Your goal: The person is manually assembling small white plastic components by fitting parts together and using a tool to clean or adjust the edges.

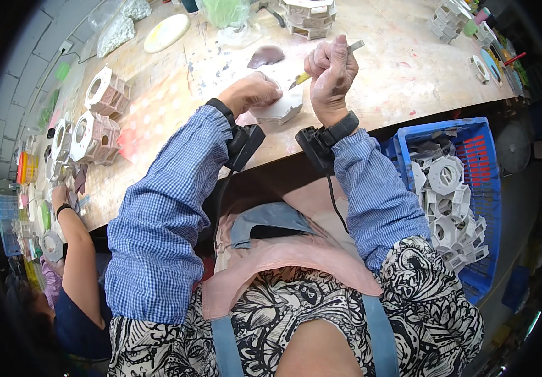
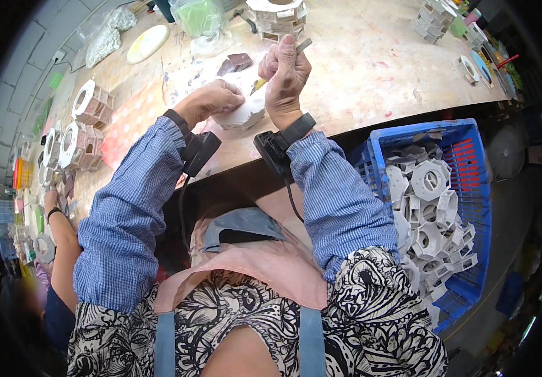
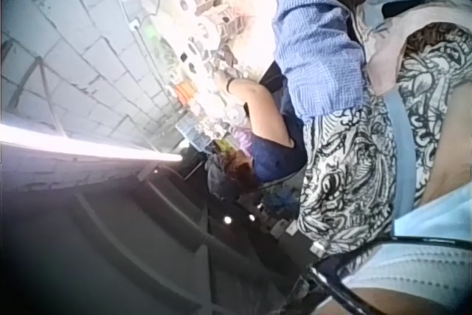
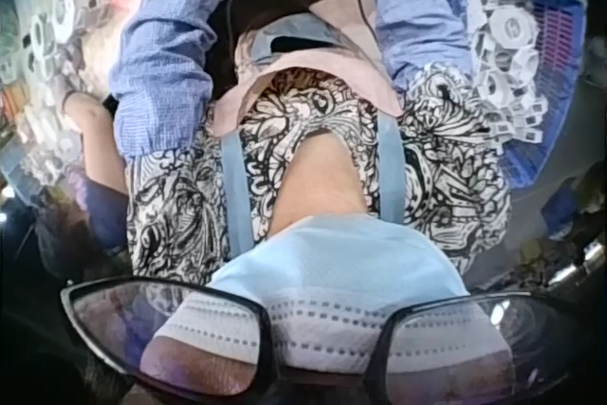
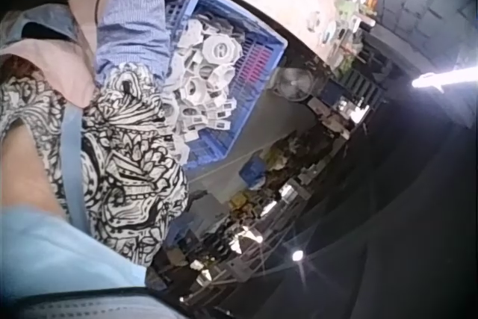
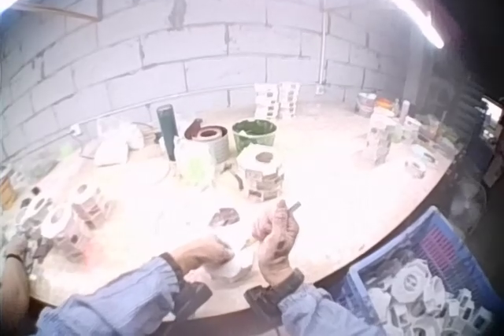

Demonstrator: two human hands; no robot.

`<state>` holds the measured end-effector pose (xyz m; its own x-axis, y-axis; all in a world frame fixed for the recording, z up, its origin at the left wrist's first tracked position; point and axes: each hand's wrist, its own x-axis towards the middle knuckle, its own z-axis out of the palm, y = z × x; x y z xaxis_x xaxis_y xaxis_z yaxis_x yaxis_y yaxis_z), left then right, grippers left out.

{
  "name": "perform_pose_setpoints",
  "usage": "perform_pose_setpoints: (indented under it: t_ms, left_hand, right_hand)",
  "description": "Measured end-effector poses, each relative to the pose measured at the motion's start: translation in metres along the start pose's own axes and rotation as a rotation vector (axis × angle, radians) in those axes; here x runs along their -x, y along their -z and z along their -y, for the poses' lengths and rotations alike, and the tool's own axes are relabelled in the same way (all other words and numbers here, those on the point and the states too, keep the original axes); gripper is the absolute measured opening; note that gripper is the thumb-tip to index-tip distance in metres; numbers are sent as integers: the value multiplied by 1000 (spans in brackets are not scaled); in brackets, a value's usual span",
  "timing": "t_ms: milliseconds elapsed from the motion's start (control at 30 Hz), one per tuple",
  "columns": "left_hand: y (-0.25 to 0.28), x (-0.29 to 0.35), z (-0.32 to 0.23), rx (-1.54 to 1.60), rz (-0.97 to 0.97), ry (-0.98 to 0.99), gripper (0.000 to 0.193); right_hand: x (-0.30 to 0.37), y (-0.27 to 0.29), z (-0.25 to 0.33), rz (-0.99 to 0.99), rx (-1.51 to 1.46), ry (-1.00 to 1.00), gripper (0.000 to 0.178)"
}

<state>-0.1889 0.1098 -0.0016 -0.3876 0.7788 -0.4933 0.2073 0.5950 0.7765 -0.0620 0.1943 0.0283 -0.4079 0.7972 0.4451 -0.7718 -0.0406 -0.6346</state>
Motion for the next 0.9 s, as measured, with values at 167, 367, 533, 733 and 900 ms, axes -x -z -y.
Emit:
perform_pose_setpoints:
  t_ms: [167, 367, 533, 733, 900]
  left_hand:
    - [-5, 4, -6, -48, -26, -33, 12]
    - [-5, 6, -9, -120, -32, -11, 12]
    - [-4, 2, -5, -97, -24, -23, 11]
    - [-6, 2, -5, -72, -37, -2, 10]
    - [-5, 3, -6, -134, -41, -29, 10]
  right_hand:
    - [-4, -3, -8, 9, 35, 25, 49]
    - [-5, 0, -12, 13, 81, 20, 50]
    - [-5, -1, -11, -4, 78, 36, 49]
    - [-1, 0, -13, 2, 68, 12, 48]
    - [3, -6, -13, 79, 141, 15, 46]
